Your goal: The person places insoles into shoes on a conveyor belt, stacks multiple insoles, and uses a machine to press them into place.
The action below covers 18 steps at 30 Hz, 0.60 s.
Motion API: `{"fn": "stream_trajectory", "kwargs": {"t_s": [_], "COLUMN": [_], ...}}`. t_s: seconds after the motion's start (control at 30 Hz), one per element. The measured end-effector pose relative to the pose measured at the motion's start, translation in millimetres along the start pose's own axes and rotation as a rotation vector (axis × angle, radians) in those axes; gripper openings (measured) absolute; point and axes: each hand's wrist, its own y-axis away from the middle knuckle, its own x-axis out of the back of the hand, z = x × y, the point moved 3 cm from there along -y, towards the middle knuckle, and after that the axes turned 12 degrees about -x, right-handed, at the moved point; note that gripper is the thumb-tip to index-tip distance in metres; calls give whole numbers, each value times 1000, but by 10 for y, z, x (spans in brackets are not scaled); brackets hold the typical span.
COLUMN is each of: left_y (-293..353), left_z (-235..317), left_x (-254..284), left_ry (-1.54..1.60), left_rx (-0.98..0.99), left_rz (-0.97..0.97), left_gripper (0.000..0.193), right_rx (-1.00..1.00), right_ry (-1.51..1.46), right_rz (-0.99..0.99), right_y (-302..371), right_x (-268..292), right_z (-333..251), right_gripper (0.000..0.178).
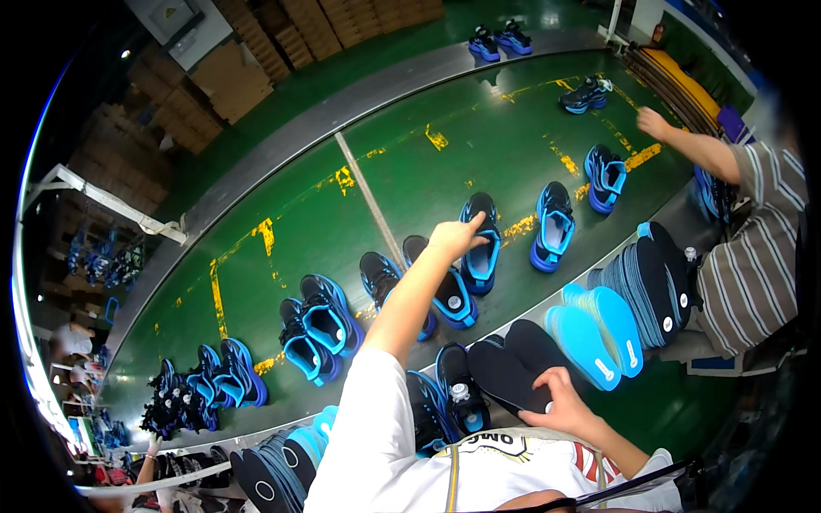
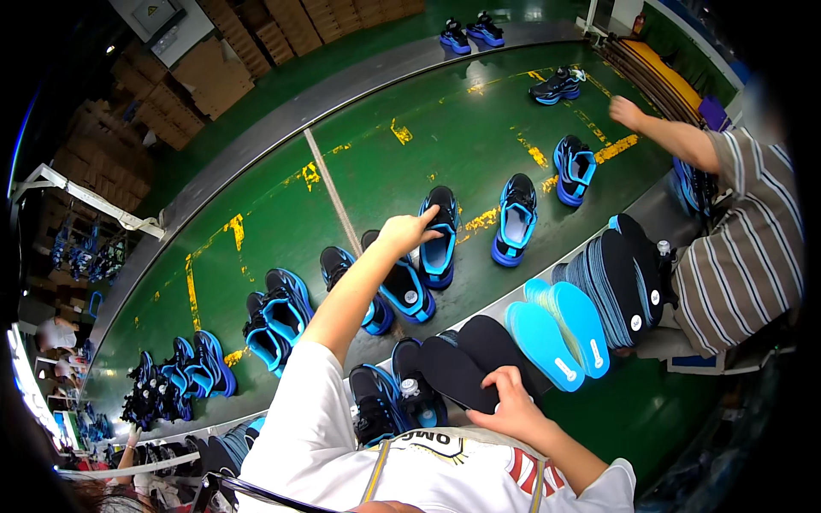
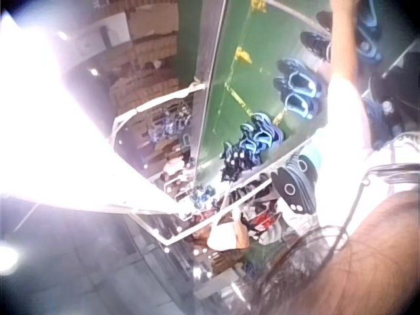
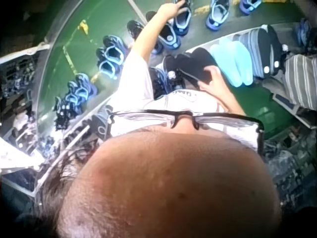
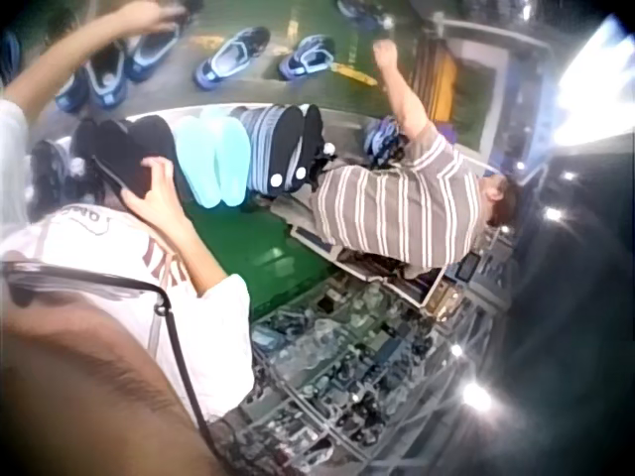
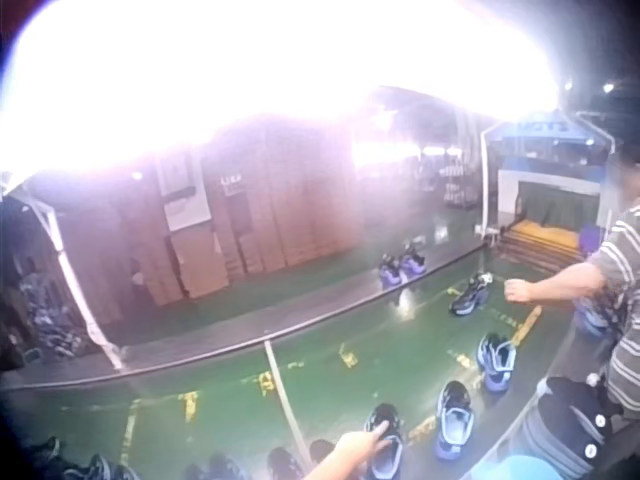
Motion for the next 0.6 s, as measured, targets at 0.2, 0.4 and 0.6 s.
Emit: {"fn": "stream_trajectory", "kwargs": {"t_s": [0.2,0.4,0.6], "left_y": [-151,-392,-435], "left_z": [-100,-39,-186], "left_x": [-131,-217,-397], "left_ry": [402,675,772], "left_rx": [249,362,489], "left_rz": [295,282,436], "left_gripper": [43,38,39], "right_rx": [336,414,385], "right_ry": [277,398,733], "right_rz": [459,501,387], "right_y": [-519,-1175,-1808], "right_x": [695,891,610], "right_z": [-340,-545,-485], "right_gripper": [35,12,11]}}
